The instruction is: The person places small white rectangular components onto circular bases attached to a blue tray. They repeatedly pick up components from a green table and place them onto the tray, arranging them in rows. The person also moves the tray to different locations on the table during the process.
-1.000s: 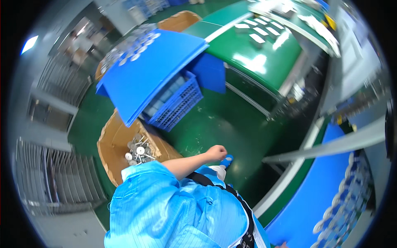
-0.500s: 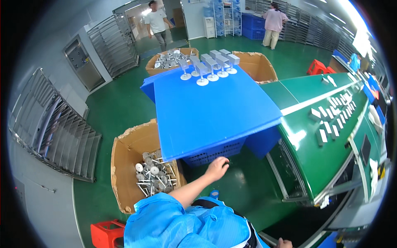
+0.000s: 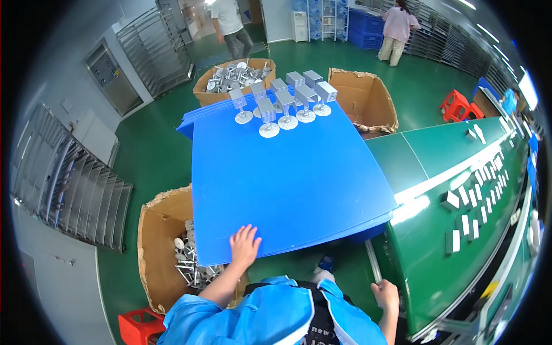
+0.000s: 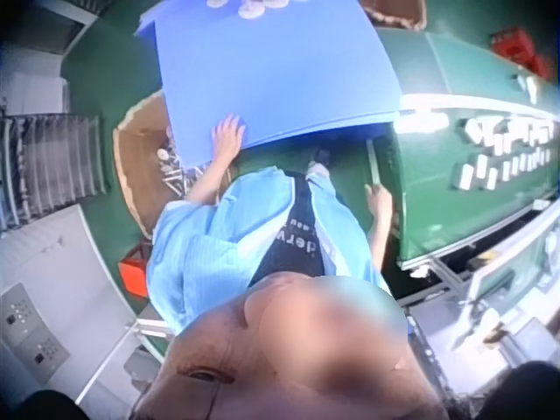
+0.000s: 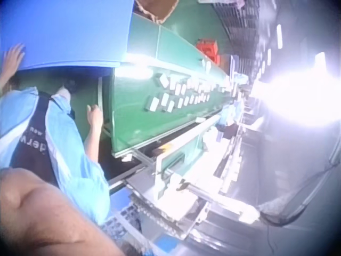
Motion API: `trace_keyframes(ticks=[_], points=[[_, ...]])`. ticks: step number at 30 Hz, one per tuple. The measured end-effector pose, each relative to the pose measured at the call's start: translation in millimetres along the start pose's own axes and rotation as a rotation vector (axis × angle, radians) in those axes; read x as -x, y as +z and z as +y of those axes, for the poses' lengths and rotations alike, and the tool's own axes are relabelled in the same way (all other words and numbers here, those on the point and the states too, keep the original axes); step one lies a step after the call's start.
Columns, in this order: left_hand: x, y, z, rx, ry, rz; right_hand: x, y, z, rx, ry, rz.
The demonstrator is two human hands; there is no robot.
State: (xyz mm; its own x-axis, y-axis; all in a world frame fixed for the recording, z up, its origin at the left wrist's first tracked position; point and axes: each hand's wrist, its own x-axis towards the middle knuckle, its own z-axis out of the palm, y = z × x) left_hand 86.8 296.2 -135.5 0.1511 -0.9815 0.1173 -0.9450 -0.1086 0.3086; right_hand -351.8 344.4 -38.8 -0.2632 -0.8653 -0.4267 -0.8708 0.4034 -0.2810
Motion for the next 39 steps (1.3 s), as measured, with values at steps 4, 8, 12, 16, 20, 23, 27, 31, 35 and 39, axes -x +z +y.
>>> trace_keyframes(ticks=[4,8,12,16,20,23,27,31,35,39], points=[[-54.4,-6.2,6.2,0.022,-0.171,0.137,-94.9,-34.9,-45.8,-0.014,-0.215,-0.027],[-140.8,-14.2,12.7,0.121,-0.108,0.247,-161.6,-80.6,-108.6,0.081,-0.391,-0.079],[-242.0,-4.5,14.7,0.263,-0.135,0.297,-201.0,-96.5,-142.6,0.179,-0.489,-0.067],[-339.6,13.0,5.0,0.446,-0.293,0.293,-198.4,-86.3,-170.2,0.146,-0.452,-0.148],[-416.0,36.4,1.1,0.672,-0.293,0.354,-182.4,-60.4,-169.1,0.183,-0.362,-0.224],[-441.0,54.7,-5.8,0.969,-0.273,0.291,-179.2,-59.8,-179.9,0.246,-0.341,-0.290],[-431.9,81.1,-20.5,0.736,-0.170,0.343,-192.9,-53.6,-224.2,0.163,-0.509,-0.178],[-367.0,44.1,10.6,0.628,0.226,0.421,-211.9,-36.6,-317.8,-0.405,-0.623,0.014],[-298.1,-0.9,12.2,0.361,0.308,0.314,-232.4,9.8,-392.5,-0.634,-0.779,-0.311],[-255.2,-34.3,-37.3,0.155,0.251,0.353,-207.1,36.7,-444.8,-0.576,-0.952,-0.440]])
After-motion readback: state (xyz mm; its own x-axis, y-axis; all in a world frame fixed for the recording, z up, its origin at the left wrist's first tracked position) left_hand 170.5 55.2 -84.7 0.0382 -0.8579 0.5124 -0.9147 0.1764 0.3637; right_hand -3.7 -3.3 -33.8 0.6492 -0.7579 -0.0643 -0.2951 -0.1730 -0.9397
